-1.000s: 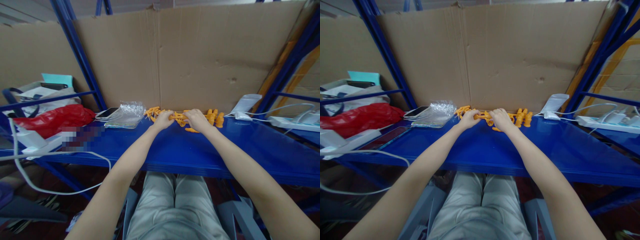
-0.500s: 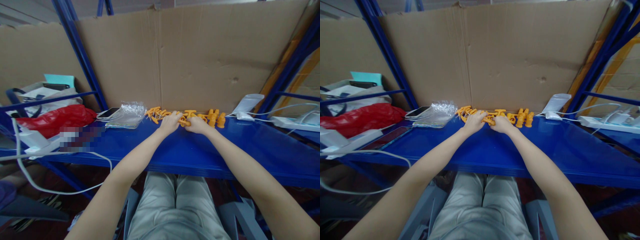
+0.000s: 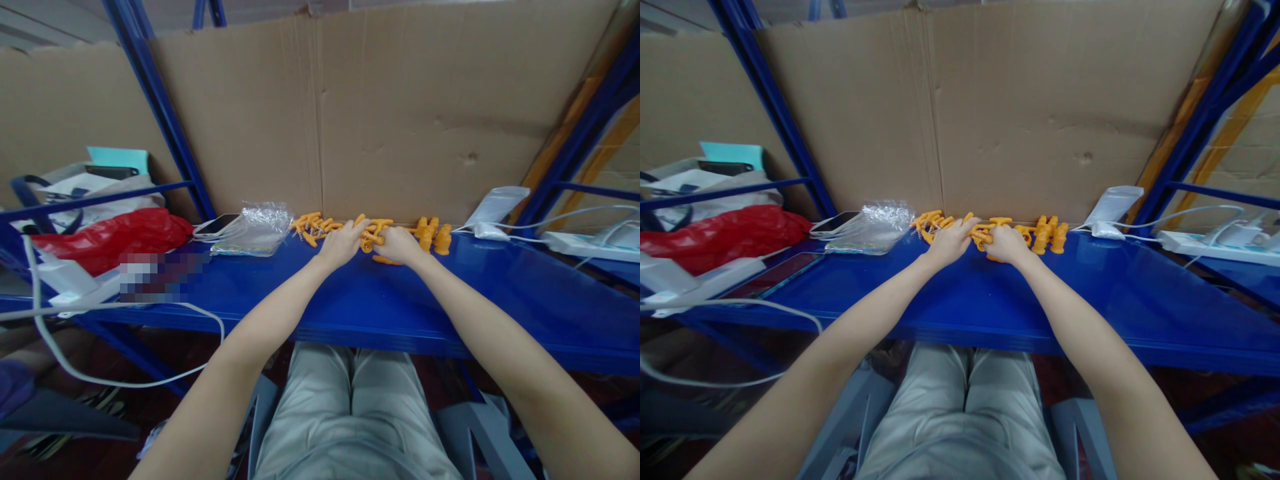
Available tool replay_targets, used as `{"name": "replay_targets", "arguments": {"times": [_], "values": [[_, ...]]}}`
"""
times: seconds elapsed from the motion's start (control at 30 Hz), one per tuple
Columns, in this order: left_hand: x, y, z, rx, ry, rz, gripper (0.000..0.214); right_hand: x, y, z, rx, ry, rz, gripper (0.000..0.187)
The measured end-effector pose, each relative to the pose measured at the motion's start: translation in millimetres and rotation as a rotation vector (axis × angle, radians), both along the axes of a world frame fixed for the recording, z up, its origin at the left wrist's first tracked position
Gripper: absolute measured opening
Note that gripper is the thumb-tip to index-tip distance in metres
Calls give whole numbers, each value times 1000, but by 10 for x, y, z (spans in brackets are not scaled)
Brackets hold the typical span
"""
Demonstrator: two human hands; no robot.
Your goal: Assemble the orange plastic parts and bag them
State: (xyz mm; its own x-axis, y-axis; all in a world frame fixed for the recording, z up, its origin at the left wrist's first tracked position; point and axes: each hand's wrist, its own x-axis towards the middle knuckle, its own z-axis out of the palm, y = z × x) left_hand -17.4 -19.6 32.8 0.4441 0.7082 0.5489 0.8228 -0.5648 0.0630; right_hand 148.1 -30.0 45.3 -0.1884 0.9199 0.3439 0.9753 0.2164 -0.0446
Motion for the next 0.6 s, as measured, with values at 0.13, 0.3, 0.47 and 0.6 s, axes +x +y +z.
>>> {"name": "replay_targets", "arguments": {"times": [0.13, 0.3, 0.47, 0.6], "values": [[-8, 16, 9, -11, -8, -15, 45, -44, -39, 27, -31, -9, -22, 33], [-14, 76, -17, 23, -61, -87, 36, -89, -73, 50, -36, -128, -114, 44], [-24, 118, -45, 9, -96, -106, 34, -96, -106, 59, 0, -205, -117, 43], [-31, 137, -61, 16, -130, -139, 33, -83, -118, 62, 58, -263, -86, 42]]}}
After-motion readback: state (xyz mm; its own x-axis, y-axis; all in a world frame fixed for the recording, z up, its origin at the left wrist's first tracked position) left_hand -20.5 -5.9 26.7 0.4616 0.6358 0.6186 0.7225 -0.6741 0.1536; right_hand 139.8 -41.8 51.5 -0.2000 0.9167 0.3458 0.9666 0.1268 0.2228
